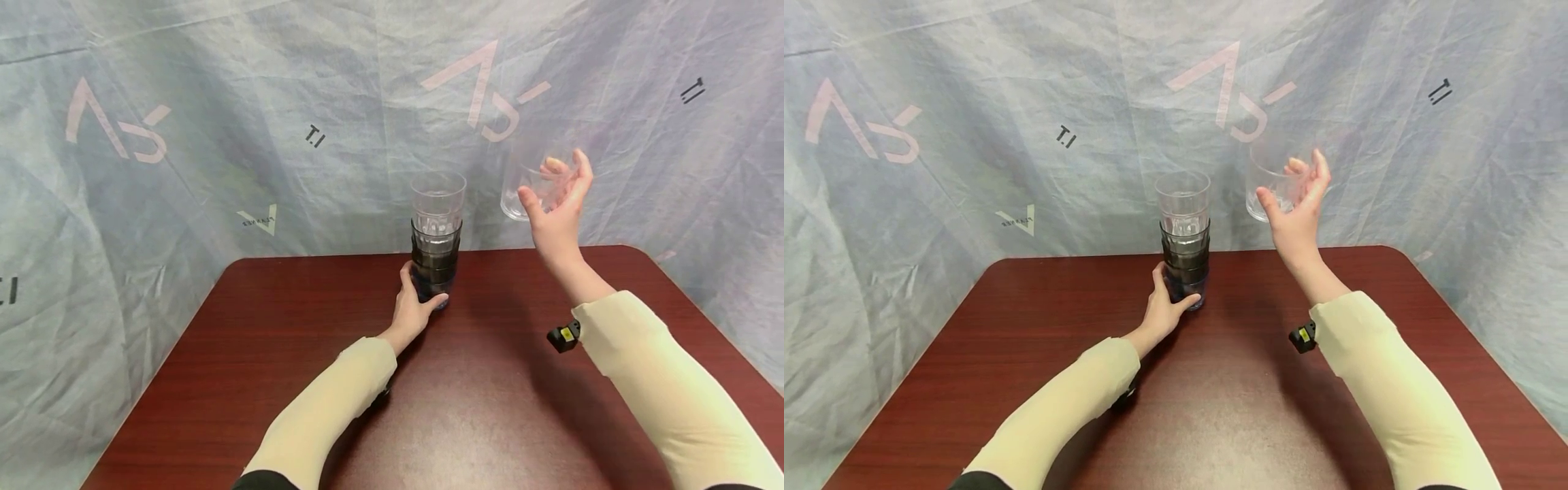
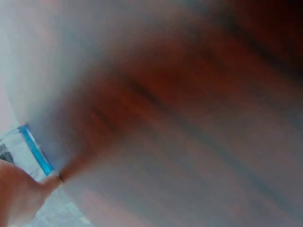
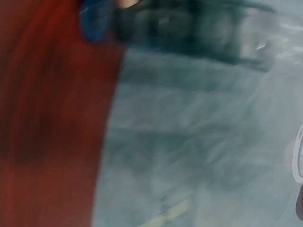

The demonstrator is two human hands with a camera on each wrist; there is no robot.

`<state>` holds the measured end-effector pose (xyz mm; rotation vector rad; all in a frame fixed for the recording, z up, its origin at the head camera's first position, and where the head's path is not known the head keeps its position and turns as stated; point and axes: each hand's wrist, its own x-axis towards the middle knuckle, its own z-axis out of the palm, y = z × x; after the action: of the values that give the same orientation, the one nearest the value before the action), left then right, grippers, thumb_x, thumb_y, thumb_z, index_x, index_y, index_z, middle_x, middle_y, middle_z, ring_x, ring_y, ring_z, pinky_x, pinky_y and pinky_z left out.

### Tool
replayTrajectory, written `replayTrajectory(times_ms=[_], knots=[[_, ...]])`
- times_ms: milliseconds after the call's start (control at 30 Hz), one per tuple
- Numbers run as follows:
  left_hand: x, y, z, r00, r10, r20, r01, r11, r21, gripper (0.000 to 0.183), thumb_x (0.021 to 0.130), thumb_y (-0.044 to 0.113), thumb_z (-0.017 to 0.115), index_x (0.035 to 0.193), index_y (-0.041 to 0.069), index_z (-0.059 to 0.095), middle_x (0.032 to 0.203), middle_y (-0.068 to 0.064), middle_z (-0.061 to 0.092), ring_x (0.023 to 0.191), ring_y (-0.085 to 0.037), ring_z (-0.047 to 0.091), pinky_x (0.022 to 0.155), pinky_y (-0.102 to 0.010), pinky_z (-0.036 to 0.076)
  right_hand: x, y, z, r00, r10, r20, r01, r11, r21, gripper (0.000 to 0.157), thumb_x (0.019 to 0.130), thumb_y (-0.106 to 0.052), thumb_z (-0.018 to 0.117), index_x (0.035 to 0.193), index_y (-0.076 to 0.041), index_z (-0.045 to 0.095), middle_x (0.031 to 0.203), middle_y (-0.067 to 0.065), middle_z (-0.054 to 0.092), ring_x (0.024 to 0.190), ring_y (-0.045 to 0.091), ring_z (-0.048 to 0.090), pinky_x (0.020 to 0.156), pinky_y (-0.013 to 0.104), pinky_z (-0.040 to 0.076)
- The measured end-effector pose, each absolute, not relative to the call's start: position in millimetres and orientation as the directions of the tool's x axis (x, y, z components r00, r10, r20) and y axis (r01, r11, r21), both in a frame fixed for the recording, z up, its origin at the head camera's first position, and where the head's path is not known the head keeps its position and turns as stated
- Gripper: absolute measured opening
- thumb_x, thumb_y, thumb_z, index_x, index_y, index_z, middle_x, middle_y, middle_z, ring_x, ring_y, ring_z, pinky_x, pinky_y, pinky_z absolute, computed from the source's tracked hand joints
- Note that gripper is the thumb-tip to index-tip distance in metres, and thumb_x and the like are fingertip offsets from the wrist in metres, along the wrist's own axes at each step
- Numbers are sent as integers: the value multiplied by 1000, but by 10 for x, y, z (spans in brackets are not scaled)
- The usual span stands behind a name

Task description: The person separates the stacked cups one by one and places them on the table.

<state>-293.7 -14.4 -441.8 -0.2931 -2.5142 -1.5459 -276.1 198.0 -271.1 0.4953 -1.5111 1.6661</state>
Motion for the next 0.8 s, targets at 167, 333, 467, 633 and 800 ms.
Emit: replayTrajectory(times_ms=[167,333,467,633,800], knots=[[-2928,-151,-4417,-967,75,242,250,438,863,91,85,28,78,151,23,14,144,-13,44,131,-24,44,103,-43,38,-2793,2152,-3002,-649,275,709,-687,188,-702,81,84,-14,73,145,-5,20,125,0,46,124,25,41,95,28,37],[-2928,-150,-4421,-966,72,247,253,436,864,91,85,27,78,151,23,14,143,-13,45,131,-25,44,103,-44,38,-2945,2304,-3353,-664,262,701,-623,324,-712,82,85,-7,73,146,-4,19,125,4,48,122,26,41,93,26,32],[-2930,-150,-4422,-964,72,255,261,433,863,90,85,28,78,150,23,15,142,-14,46,130,-25,45,102,-44,38,-3128,2428,-3668,-692,252,676,-550,422,-721,88,84,-9,76,149,-8,17,130,19,48,121,30,43,101,27,30],[-2919,-145,-4416,-953,71,296,296,433,851,90,85,30,78,150,22,16,140,-17,47,127,-28,47,101,-46,40,-3201,2447,-3902,-763,233,603,-441,493,-750,93,84,-17,78,151,-9,14,133,24,47,124,35,42,104,43,30],[-2906,-138,-4424,-944,71,322,319,446,836,90,85,30,78,149,20,16,139,-18,47,127,-30,48,100,-46,40,-3254,2402,-4078,-822,190,536,-374,530,-761,95,85,-22,77,151,-6,11,132,28,45,121,40,42,101,53,31]])
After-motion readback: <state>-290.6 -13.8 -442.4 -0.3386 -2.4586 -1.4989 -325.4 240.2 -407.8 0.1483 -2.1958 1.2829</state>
